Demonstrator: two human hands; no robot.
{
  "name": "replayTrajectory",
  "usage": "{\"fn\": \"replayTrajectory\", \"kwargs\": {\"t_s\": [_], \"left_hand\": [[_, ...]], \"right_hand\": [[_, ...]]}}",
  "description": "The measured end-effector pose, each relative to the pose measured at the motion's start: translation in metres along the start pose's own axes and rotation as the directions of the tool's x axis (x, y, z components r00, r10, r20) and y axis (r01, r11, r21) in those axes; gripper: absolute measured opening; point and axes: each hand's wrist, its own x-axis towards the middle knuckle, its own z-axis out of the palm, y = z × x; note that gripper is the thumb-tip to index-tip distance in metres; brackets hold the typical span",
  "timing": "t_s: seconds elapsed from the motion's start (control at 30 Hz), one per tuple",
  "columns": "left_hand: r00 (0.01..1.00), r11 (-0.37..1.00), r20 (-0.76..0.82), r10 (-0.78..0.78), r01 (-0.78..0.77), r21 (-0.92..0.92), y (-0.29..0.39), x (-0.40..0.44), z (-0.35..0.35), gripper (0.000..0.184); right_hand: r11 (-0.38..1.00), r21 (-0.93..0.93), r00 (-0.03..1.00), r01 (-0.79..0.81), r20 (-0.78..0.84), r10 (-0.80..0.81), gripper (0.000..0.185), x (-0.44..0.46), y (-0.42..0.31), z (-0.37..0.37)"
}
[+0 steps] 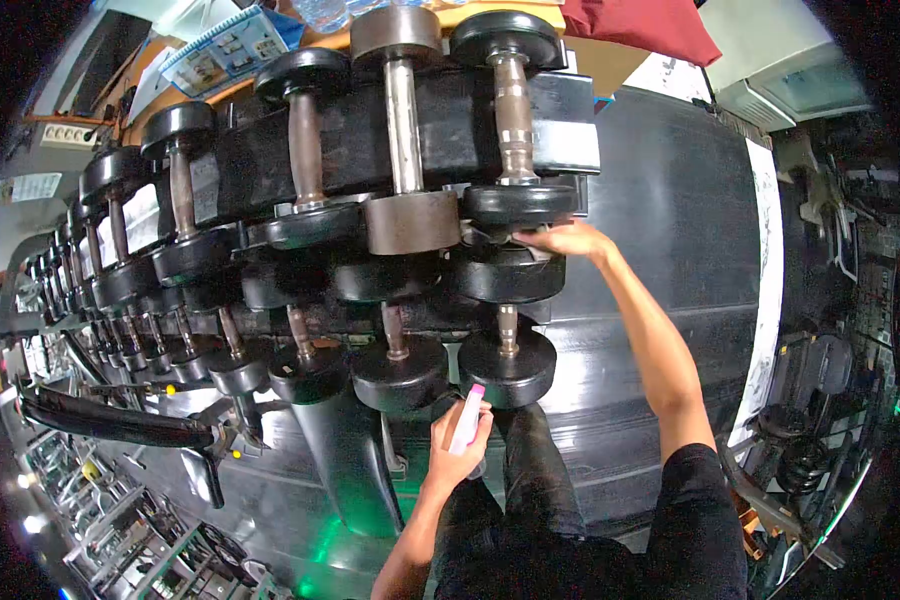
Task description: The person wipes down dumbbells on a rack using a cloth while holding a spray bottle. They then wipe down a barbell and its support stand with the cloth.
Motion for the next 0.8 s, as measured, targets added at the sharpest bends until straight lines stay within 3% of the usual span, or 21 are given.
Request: {"fn": "replayTrajectory", "kwargs": {"t_s": [0.07, 0.1, 0.27, 0.3, 0.37, 0.4, 0.43, 0.5, 0.6, 0.7, 0.73, 0.77, 0.8], "left_hand": [[0.998, 0.998, 0.006, 0.061, -0.061, 0.016, -0.004, -0.002, 0.001, 0.011], [0.997, 0.997, -0.005, 0.073, -0.073, 0.011, -0.006, -0.002, 0.002, 0.010], [0.998, 0.998, -0.018, 0.057, -0.057, -0.005, -0.014, -0.005, 0.005, 0.010], [0.998, 0.998, -0.017, 0.063, -0.063, -0.003, -0.013, -0.005, 0.006, 0.010], [0.997, 0.998, -0.020, 0.069, -0.069, -0.002, -0.010, -0.005, 0.004, 0.009], [1.000, 1.000, -0.007, -0.025, 0.025, -0.017, -0.007, -0.006, 0.004, 0.011], [0.993, 0.992, 0.008, -0.120, 0.120, -0.032, -0.005, -0.007, 0.002, 0.013], [0.996, 0.995, 0.002, -0.093, 0.093, -0.019, -0.003, -0.007, -0.001, 0.013], [0.999, 0.999, -0.007, -0.048, 0.048, 0.001, -0.004, -0.008, -0.004, 0.012], [1.000, 1.000, -0.011, 0.020, -0.020, 0.002, -0.014, -0.008, -0.003, 0.011], [0.997, 0.997, -0.017, 0.079, -0.079, -0.008, -0.018, -0.009, -0.002, 0.011], [0.997, 0.997, -0.013, 0.080, -0.080, -0.010, -0.019, -0.009, -0.001, 0.011], [0.997, 0.997, -0.014, 0.081, -0.081, -0.009, -0.019, -0.010, 0.000, 0.010]], "right_hand": [[0.995, -0.044, 0.972, 0.088, 0.221, -0.077, 0.042, 0.031, 0.064, 0.000], [0.970, -0.221, 0.962, -0.096, 0.228, 0.147, 0.042, 0.053, 0.073, 0.001], [0.913, -0.403, 0.996, 0.056, 0.083, -0.024, 0.050, 0.044, -0.041, 0.015], [0.947, -0.281, 0.987, 0.158, 0.053, -0.149, 0.052, 0.029, -0.066, 0.011], [0.964, 0.065, 0.962, 0.258, 0.074, -0.262, 0.058, 0.031, -0.031, 0.018], [0.978, 0.049, 0.972, 0.201, 0.117, -0.206, 0.057, 0.035, -0.017, 0.015], [0.987, -0.034, 0.980, 0.156, 0.129, -0.150, 0.056, 0.041, -0.003, 0.012], [0.974, -0.195, 0.992, 0.117, 0.065, -0.106, 0.054, 0.049, 0.019, 0.006], [0.852, -0.489, 0.943, 0.186, -0.155, -0.295, 0.051, 0.058, 0.020, 0.011], [0.696, -0.672, 0.861, 0.255, -0.170, -0.480, 0.048, 0.077, 0.003, 0.028], [0.726, -0.653, 0.968, 0.215, 0.043, -0.248, 0.046, 0.093, -0.008, 0.037], [0.726, -0.655, 0.969, 0.210, 0.040, -0.244, 0.046, 0.087, -0.032, 0.040], [0.873, -0.452, 0.982, 0.186, 0.119, -0.147, 0.043, 0.068, -0.066, 0.038]]}}
